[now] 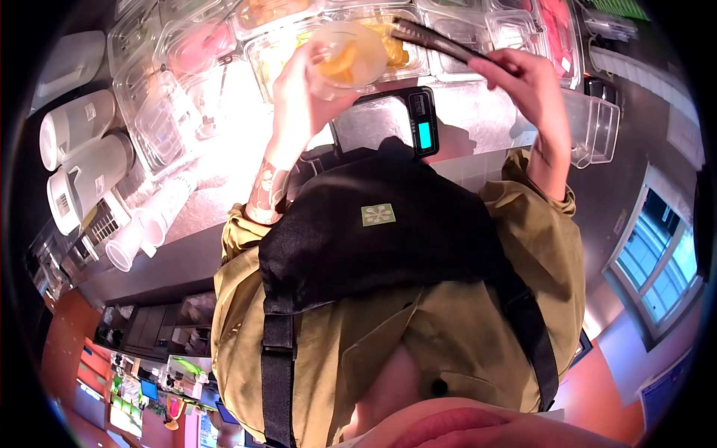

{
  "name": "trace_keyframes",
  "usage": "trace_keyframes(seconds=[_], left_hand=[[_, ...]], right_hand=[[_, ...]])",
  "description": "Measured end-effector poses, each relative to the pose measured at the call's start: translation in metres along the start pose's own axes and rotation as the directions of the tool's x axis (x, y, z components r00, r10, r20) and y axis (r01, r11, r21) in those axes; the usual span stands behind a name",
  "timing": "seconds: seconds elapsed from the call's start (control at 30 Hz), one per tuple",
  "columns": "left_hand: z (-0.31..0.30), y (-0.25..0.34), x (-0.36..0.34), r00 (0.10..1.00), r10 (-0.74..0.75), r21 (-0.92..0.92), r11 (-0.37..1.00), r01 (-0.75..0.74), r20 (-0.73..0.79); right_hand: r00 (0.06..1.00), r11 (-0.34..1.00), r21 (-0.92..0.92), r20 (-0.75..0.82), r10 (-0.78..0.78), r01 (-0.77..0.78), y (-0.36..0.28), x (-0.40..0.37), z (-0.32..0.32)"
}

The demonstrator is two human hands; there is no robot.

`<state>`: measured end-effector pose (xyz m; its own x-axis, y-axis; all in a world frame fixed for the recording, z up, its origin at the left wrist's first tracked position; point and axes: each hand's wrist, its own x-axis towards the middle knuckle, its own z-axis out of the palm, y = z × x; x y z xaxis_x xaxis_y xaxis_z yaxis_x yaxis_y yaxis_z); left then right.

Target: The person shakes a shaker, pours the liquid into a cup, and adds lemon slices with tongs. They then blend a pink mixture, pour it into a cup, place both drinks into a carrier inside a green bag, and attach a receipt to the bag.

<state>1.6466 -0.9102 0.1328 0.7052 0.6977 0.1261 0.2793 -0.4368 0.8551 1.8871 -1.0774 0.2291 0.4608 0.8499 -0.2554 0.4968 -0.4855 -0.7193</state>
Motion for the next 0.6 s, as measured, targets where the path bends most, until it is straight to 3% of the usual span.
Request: trace_keyframes(seconds=[0.03, 0.07, 0.13, 0.17, 0.23, 0.3, 0.4, 0.5, 0.6], left_hand=[[-0.004, 0.002, -0.004, 0.999, -0.016, -0.021, 1.000, 0.016, -0.038], [-0.008, 0.003, -0.008, 0.997, -0.033, -0.040, 0.999, 0.030, -0.076], [-0.012, -0.002, -0.016, 0.993, -0.053, -0.073, 0.996, 0.045, -0.108], [-0.013, -0.005, -0.019, 0.990, -0.061, -0.094, 0.994, 0.050, -0.124], [-0.017, -0.008, -0.023, 0.991, -0.083, -0.091, 0.993, 0.073, -0.105], [-0.021, -0.010, -0.026, 0.988, -0.118, -0.089, 0.990, 0.110, -0.095], [-0.024, -0.012, -0.026, 0.990, -0.102, -0.016, 0.995, 0.101, -0.100], [-0.023, -0.015, -0.021, 0.989, -0.143, 0.026, 0.989, 0.144, -0.030], [-0.020, -0.014, -0.013, 0.973, -0.207, 0.098, 0.976, 0.197, 0.103]], right_hand=[[0.999, 1.000, -0.031, -0.038, -0.003, 0.001, 0.011, 0.012, 0.004], [1.000, 0.899, -0.437, 0.003, 0.028, -0.024, 0.012, 0.027, 0.014], [0.987, 0.736, -0.674, 0.076, 0.143, -0.055, 0.044, 0.056, 0.059], [0.986, 0.625, -0.779, 0.135, 0.093, 0.048, 0.055, 0.066, 0.079], [0.971, 0.569, -0.819, 0.188, 0.146, 0.073, 0.063, 0.080, 0.111], [0.983, 0.591, -0.800, 0.173, 0.057, 0.106, 0.078, 0.086, 0.118], [0.998, 0.656, -0.754, 0.057, -0.004, 0.046, 0.083, 0.078, 0.098], [0.991, 0.816, -0.574, 0.060, 0.121, -0.065, 0.072, 0.063, 0.059], [0.999, 0.903, -0.427, -0.005, 0.042, -0.040, 0.075, 0.047, 0.031]])
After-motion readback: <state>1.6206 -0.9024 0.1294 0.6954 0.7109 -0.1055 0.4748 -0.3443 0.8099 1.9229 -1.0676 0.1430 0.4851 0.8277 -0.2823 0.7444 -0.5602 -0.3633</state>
